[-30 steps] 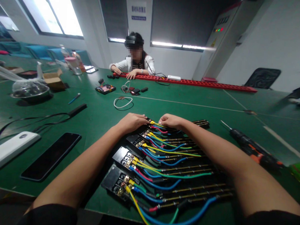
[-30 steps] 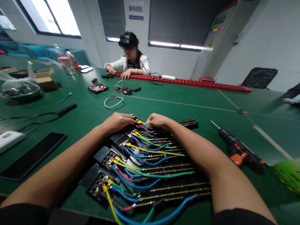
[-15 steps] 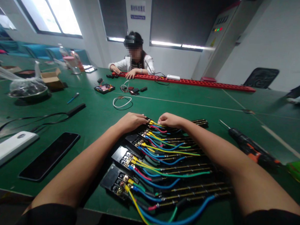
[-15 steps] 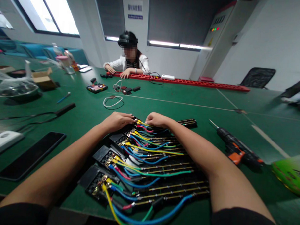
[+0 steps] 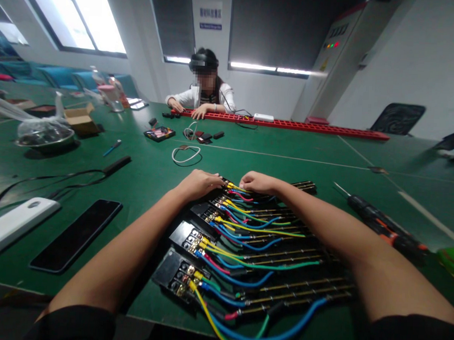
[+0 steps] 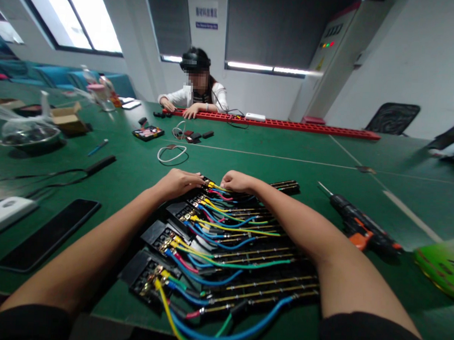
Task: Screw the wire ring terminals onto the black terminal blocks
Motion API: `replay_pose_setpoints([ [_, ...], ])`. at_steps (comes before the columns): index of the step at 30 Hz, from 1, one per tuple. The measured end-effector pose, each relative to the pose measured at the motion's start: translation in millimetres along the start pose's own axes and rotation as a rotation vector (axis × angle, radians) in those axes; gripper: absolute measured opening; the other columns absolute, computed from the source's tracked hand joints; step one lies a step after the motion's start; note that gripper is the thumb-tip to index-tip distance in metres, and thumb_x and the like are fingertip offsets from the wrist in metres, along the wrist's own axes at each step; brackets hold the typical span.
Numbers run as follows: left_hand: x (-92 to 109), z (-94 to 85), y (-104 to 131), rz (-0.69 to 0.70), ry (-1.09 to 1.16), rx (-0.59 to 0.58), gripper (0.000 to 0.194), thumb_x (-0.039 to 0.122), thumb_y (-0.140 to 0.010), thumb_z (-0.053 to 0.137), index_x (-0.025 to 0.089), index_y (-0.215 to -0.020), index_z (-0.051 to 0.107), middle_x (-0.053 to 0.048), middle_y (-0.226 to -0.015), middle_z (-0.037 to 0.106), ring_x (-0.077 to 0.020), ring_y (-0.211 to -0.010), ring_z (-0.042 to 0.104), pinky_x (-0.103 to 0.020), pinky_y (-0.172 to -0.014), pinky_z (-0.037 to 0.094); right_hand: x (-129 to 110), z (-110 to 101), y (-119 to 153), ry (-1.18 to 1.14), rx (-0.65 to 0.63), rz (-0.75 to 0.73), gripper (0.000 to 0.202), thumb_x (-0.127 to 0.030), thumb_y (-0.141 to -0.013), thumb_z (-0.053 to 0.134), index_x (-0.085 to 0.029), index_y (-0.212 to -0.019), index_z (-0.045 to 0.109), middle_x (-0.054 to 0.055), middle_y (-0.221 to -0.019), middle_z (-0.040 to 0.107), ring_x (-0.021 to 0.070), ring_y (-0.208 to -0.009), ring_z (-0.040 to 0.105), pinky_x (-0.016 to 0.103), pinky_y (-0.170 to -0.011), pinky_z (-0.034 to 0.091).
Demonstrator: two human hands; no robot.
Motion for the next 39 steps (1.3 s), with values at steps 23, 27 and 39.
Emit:
replay_pose_setpoints([
  [23, 2, -0.7, 1, 0.070, -0.016, 0.050, 0.029, 0.027, -0.099, 0.051, 0.023, -0.109, 0.078, -0.005, -0.115, 0.077, -0.0226, -0.115, 0.070, -0.033, -0.098, 0.058, 6, 0, -1, -0.025, -0.045, -0.021, 0.019, -0.032, -0.076, 0.053, -0.014, -0.073, 0.059, -0.003, -0.062, 0.044, 0.0097, -0.058, 0.036, 0.027, -0.057, 0.026],
  [27, 2, -0.2, 1, 0.069, -0.035, 0.045, 0.030, 0.029, -0.101, 0.049, 0.023, -0.107, 0.078, -0.006, -0.116, 0.076, -0.0222, -0.115, 0.070, -0.032, -0.097, 0.058, 5, 0, -1, -0.024, -0.050, -0.014, 0.016, -0.030, -0.075, 0.054, -0.015, -0.071, 0.059, -0.004, -0.060, 0.044, 0.0095, -0.057, 0.035, 0.027, -0.056, 0.025],
  [39, 2, -0.7, 1, 0.029, -0.032, 0.004, 0.028, 0.028, -0.100, 0.051, 0.023, -0.110, 0.077, -0.007, -0.117, 0.076, -0.0231, -0.117, 0.069, -0.033, -0.097, 0.057, 12, 3, -4, -0.129, -0.046, 0.026, 0.017, -0.031, -0.074, 0.059, -0.014, -0.071, 0.061, -0.004, -0.057, 0.046, 0.0087, -0.054, 0.036, 0.025, -0.053, 0.028],
])
Point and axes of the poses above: each hand's wrist, its own y-axis away from the middle knuckle, its own z-axis out of the palm, x = y × z, the point moved 5 cm from there along -y, towards the middle knuckle
